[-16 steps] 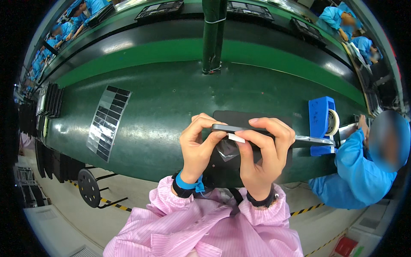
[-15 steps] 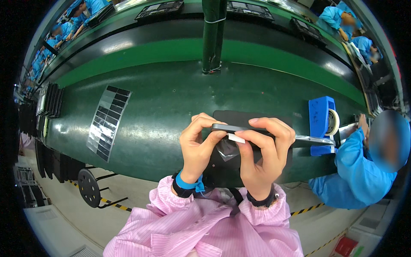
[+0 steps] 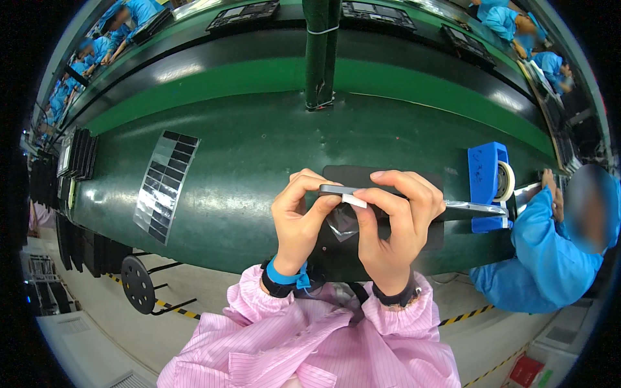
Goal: The recorder is assembling and testing tablets on a production line.
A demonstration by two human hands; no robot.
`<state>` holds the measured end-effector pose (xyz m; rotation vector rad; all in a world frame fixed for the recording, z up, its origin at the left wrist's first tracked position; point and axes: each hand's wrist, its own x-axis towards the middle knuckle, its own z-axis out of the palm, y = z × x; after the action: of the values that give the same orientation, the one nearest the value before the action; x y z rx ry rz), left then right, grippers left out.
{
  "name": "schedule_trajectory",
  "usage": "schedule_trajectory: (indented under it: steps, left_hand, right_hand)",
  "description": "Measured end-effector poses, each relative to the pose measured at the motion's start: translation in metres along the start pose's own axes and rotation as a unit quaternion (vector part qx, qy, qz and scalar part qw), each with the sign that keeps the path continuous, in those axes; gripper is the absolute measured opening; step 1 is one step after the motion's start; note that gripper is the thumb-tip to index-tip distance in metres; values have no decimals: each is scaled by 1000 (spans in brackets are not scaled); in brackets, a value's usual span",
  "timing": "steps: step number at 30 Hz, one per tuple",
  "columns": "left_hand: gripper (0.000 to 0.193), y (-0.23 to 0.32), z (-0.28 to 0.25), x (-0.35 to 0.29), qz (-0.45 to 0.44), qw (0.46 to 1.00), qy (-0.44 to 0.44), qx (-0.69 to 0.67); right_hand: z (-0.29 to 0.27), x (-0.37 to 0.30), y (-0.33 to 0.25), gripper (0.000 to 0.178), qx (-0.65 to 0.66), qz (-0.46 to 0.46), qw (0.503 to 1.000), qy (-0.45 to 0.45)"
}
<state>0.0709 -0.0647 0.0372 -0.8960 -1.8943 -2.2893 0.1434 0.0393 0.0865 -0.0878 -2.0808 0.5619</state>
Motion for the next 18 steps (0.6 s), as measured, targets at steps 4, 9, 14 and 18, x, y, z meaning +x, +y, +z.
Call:
schedule_trajectory:
  steps: [4,9,14,18]
  left_hand:
    - [7,-1,-1,1,6,1000,-6,-1]
    - [11,-8,-3,0,6,1000,-1,-24]
    - [12,-5,-5,3,5,999,-23,-42]
    - [10,-2,-5,2,13,999,-15,-26]
  right_hand:
    - [3,0,1,25,-46,-9,999,0]
    - [6,1,2,35,-75,-6,997,-3]
    - [-4,0,0,44,-122,37,991,-41]
    - [-14,5,7,49,-167,3,986,-9]
